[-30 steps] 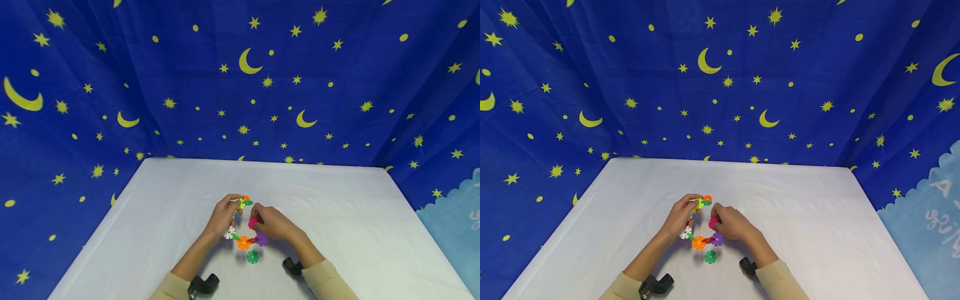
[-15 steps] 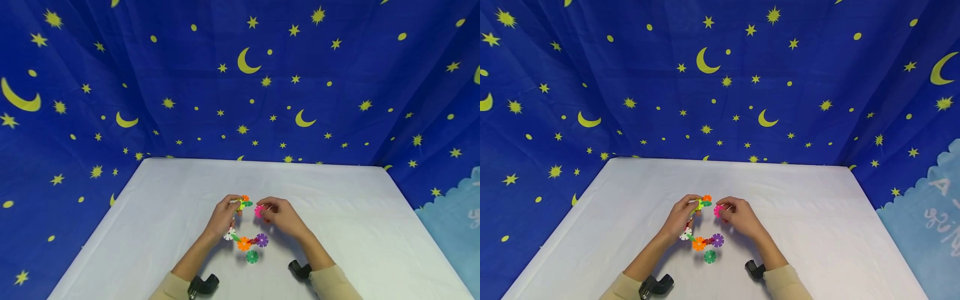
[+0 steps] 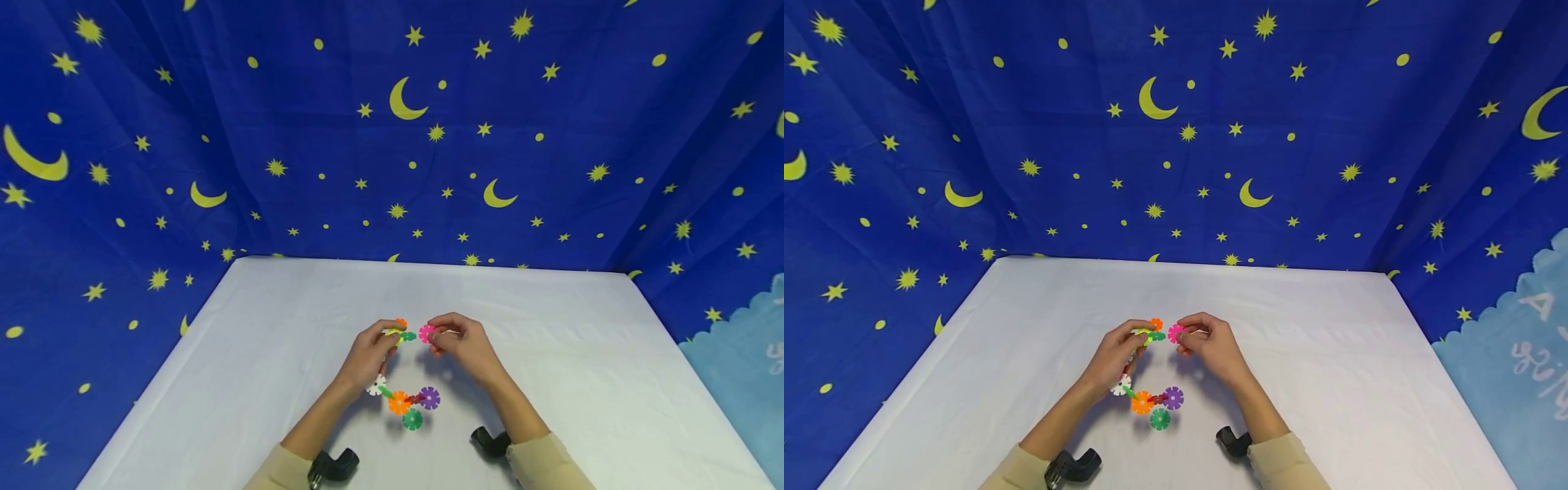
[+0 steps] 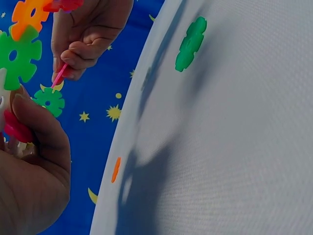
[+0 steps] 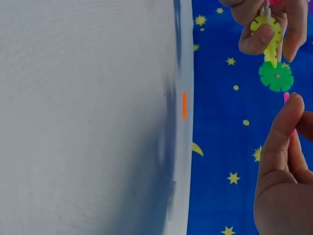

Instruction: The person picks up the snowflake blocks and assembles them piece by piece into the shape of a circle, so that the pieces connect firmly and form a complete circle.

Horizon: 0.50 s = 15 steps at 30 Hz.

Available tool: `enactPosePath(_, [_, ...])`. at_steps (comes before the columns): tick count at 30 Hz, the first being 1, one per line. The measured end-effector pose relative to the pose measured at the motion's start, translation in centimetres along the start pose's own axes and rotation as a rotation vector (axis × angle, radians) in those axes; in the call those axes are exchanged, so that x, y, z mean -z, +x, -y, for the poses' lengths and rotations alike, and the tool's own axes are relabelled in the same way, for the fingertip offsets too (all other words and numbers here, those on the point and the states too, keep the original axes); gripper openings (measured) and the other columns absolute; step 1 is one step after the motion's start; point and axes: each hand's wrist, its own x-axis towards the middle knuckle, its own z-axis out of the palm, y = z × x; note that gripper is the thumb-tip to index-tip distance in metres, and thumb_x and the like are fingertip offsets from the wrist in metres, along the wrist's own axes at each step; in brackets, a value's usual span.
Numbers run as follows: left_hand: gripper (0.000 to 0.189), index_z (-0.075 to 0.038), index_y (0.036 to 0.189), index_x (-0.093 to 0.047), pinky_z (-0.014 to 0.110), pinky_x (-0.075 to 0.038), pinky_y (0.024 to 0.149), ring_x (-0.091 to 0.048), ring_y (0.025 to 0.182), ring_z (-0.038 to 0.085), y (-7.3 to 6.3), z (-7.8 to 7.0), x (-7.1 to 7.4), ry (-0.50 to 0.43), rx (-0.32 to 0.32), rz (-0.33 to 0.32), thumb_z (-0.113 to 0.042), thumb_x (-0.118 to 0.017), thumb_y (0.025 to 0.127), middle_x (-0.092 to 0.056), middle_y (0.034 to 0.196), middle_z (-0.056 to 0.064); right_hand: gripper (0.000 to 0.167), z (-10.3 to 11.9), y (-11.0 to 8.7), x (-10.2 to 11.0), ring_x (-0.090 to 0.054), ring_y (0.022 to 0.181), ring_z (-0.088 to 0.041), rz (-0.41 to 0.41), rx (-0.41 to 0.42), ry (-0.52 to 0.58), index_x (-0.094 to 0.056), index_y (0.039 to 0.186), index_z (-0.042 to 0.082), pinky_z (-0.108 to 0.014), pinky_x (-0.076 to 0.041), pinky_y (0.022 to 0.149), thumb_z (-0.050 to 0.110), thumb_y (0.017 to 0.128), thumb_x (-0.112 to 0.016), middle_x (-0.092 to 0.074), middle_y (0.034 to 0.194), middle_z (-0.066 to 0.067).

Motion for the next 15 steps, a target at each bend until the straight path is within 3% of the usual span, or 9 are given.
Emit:
enactPosePath(5, [0.023,-0.021,0.118,-0.063,0.021,-0.035,0.038,-0.037,0.042,0.012,0.0,0.1,-0.1,0.010,0.001,-0.003,-0.027,-0.052,0.099,-0.054,0.085,0.032,0.026,0.2,-0.1,-0.1,-0.066,0.076,-0.033,0.020,-0.027,0.032,-0.061,0.113,-0.005,-0.040,-0.057,0.071,0.006,0.090,-0.066,-0.062,0.094,-0.021])
enactPosePath(8, [0.022,-0.021,0.117,-0.064,0.022,-0.035,0.037,-0.037,0.042,0.012,0.0,0.1,0.0,0.012,-0.009,-0.004,-0.027,-0.051,0.100,-0.053,0.083,0.031,0.026,0.4,-0.1,-0.2,-0.065,0.079,-0.039,0.034,-0.034,0.042,-0.060,0.114,-0.006,-0.040,-0.057,0.071,0.003,0.090,-0.064,-0.063,0.093,-0.021])
enactPosePath(12, [0.021,-0.020,0.116,-0.064,0.023,-0.036,0.037,-0.037,0.041,0.013,0.0,0.0,0.0,0.001,-0.028,0.005,-0.027,-0.051,0.101,-0.053,0.079,0.027,0.025,1.6,-0.6,-0.5,-0.063,0.082,-0.046,0.056,-0.027,0.038,-0.060,0.114,-0.008,-0.039,-0.057,0.071,0.000,0.090,-0.062,-0.064,0.093,-0.024])
enactPosePath(15, [0.021,-0.018,0.117,-0.063,0.023,-0.036,0.037,-0.036,0.040,0.014,0.0,-0.1,-0.1,-0.010,-0.037,0.014,-0.026,-0.050,0.101,-0.052,0.075,0.021,0.024,2.6,-1.1,-0.8,-0.064,0.081,-0.044,0.064,-0.017,0.029,-0.059,0.113,-0.009,-0.037,-0.057,0.071,0.000,0.090,-0.062,-0.063,0.094,-0.029])
